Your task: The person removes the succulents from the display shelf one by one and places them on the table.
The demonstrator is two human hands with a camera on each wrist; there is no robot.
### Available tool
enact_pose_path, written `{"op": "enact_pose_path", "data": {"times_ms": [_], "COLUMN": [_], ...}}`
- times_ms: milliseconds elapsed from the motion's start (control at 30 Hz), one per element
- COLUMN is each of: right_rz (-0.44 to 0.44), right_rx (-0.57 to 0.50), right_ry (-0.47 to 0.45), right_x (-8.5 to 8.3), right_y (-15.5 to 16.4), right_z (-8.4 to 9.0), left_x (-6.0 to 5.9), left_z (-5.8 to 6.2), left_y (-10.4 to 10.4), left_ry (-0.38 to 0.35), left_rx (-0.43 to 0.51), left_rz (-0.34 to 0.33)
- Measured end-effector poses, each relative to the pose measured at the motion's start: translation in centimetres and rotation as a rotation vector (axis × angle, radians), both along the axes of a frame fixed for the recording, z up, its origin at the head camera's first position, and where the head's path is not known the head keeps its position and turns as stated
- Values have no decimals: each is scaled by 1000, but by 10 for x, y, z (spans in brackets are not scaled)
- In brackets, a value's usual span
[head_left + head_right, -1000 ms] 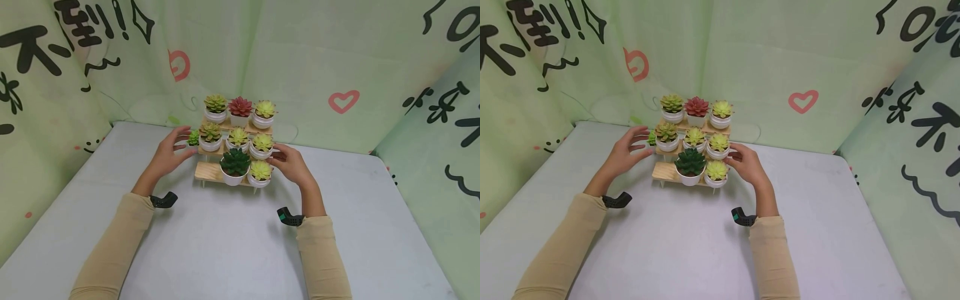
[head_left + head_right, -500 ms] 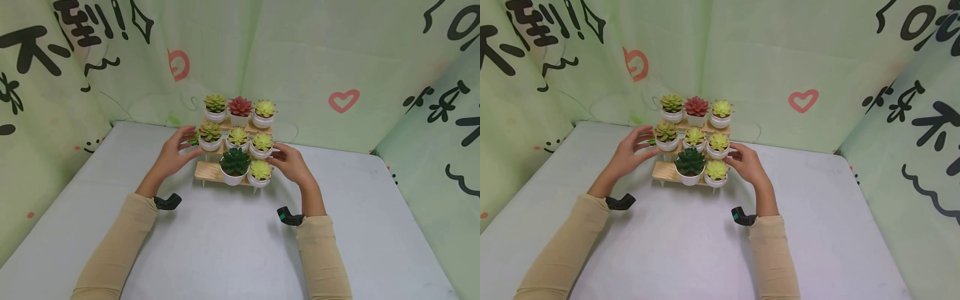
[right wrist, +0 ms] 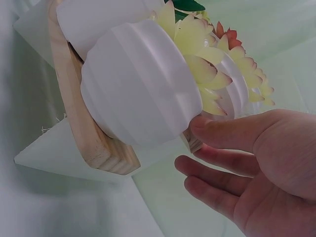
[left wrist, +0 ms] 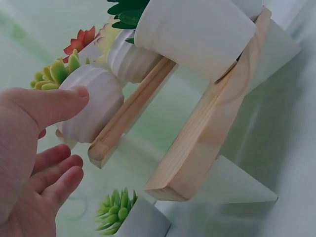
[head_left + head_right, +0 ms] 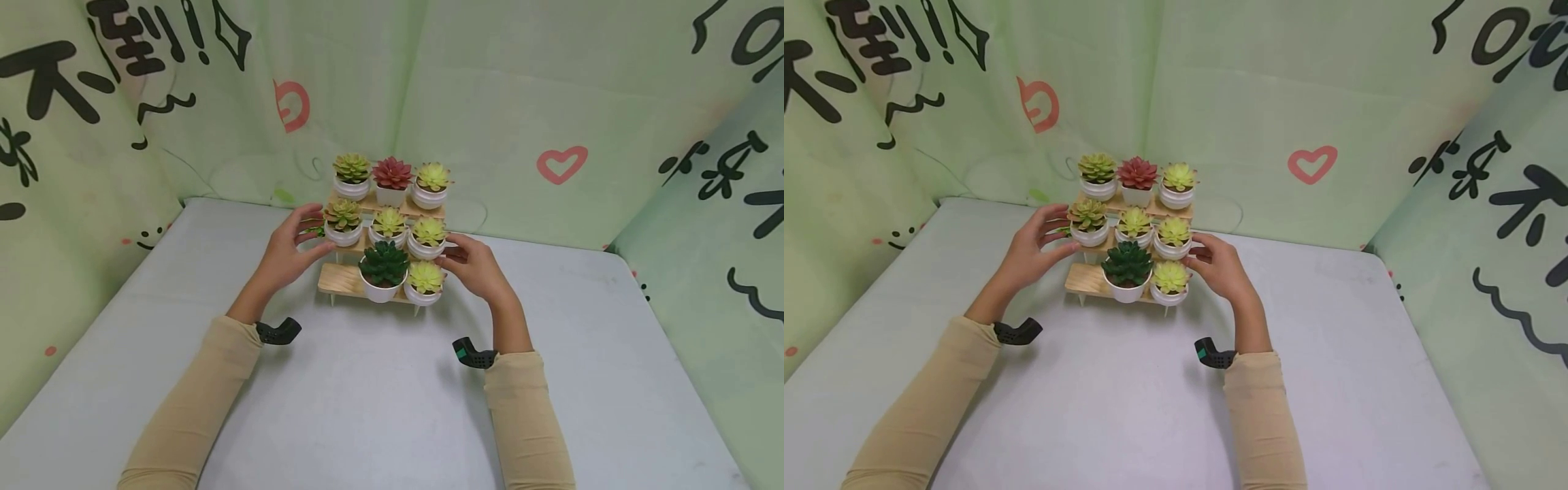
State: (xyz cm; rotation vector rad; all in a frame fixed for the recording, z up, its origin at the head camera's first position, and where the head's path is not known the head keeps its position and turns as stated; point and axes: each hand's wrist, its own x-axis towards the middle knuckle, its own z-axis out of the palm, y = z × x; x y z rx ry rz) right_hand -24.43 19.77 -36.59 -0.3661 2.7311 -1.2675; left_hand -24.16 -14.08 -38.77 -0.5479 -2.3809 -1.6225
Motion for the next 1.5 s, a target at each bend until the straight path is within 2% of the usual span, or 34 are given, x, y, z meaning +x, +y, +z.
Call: {"op": "enact_pose_path", "data": {"times_ms": [767, 1500], "right_rz": [9, -3], "right_rx": [-2, 0], "right_ry": [12, -10], "right_x": [0, 1], "right_y": [0, -1], "right_z": [1, 3], "left_x": [0, 0], "left_z": [-3, -3], "left_y": [19, 27], "left_ry": [10, 14], "left_rx": [-22, -17], "left_rz": [90, 123]}}
